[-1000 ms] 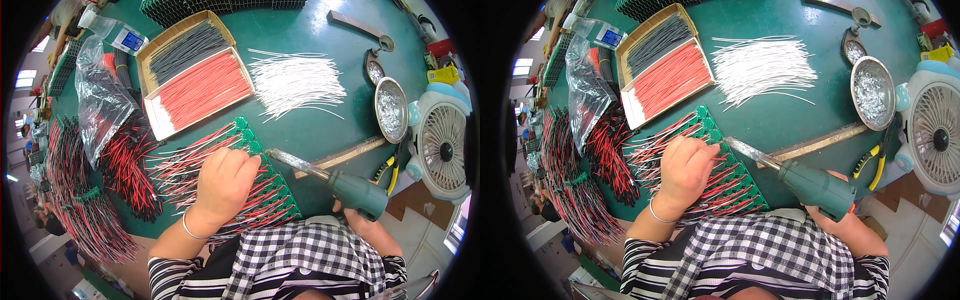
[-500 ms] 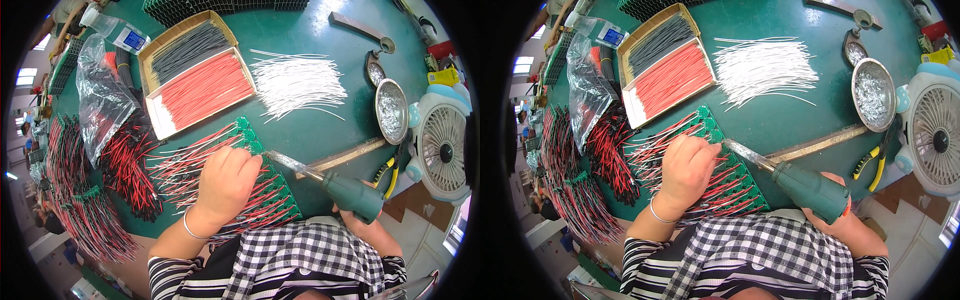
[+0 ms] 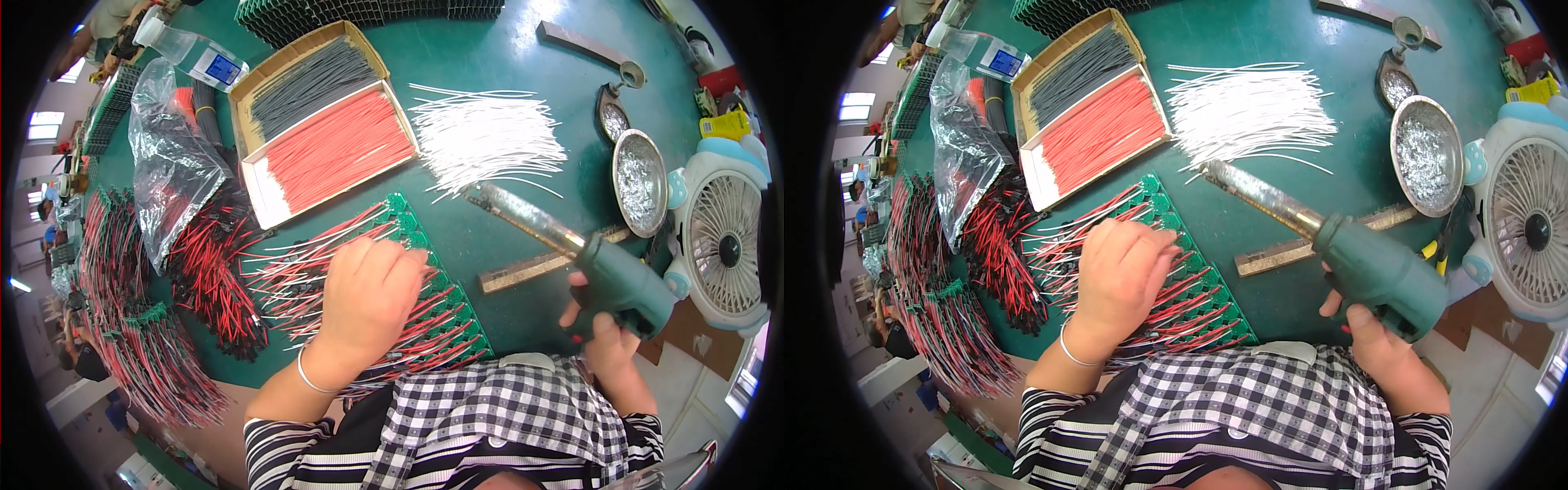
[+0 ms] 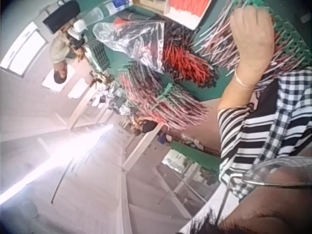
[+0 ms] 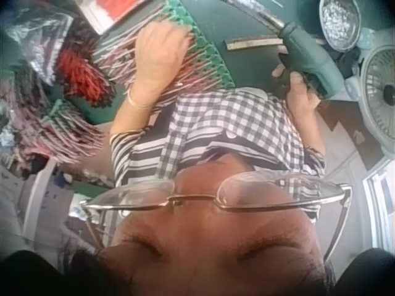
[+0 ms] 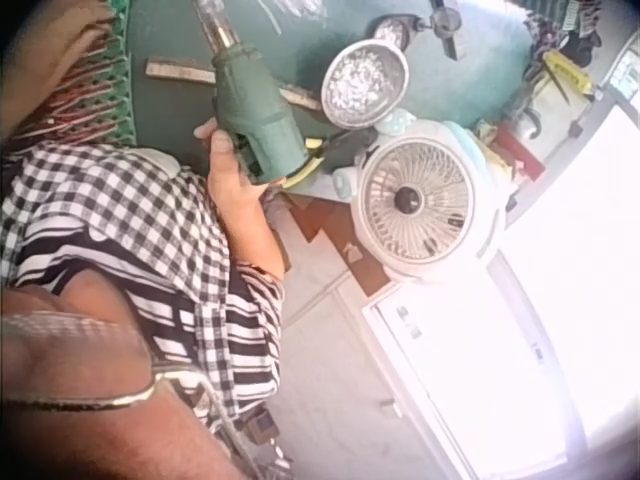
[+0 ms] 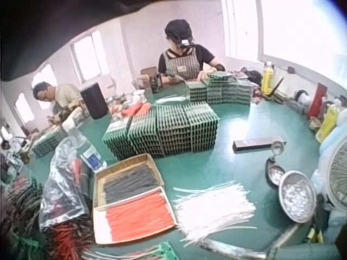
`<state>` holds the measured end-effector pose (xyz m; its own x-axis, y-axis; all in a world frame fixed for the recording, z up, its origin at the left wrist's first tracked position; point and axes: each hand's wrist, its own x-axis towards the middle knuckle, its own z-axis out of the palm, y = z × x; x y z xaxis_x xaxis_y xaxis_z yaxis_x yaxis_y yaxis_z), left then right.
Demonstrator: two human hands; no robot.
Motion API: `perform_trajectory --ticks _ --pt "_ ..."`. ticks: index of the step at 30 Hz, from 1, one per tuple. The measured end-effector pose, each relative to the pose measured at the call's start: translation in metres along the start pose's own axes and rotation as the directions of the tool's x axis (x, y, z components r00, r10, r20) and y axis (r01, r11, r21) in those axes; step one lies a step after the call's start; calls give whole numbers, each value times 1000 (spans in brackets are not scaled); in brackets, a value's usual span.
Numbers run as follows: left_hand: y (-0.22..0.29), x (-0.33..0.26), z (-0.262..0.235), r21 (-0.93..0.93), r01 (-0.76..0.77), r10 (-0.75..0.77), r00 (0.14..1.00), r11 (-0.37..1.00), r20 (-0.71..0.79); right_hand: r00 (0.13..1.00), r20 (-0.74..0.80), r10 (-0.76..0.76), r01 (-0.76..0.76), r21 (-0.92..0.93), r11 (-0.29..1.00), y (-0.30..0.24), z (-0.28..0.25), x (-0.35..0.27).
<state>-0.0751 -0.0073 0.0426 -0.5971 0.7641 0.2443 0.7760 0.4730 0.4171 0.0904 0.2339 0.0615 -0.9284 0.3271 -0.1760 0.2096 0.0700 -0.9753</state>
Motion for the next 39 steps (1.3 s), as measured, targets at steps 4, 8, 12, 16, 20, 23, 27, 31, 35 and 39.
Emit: perform_trajectory --ticks 4,8,12,16,20,23,27,31,35,39 --pt "3 13 -18 18 173 -174 985 985 20 999 -49 8 -10 -43 999 -21 -3 18" --pt "-15 7 -6 12 118 -118 992 993 35 985 162 -65 132 -451 883 -32 -27 26" --pt "-17 4 4 -84 126 -126 992 988 7 962 272 39 146 -628 765 -31 -22 24" --pt "-18 4 3 -22 82 -82 997 996 4 991 128 50 -30 -153 988 -8 2 17" --pt "-18 4 2 -10 44 -44 998 999 -47 980 197 -2 27 -125 992 5 6 12" --pt "-19 1 3 -33 24 -26 998 999 -57 968 245 -57 102 -177 979 9 7 9" --pt "-18 1 5 -67 19 -23 998 998 -66 976 213 -49 99 -231 968 8 9 9" --pt "-18 1 6 -83 21 -27 997 996 -69 966 243 -91 161 -290 943 11 9 10" --pt "-19 2 6 -79 25 -29 999 997 -40 944 259 -203 295 -392 871 15 8 9" --pt "-19 2 6 -80 31 -34 999 996 -36 945 243 -217 297 -365 883 12 12 11"
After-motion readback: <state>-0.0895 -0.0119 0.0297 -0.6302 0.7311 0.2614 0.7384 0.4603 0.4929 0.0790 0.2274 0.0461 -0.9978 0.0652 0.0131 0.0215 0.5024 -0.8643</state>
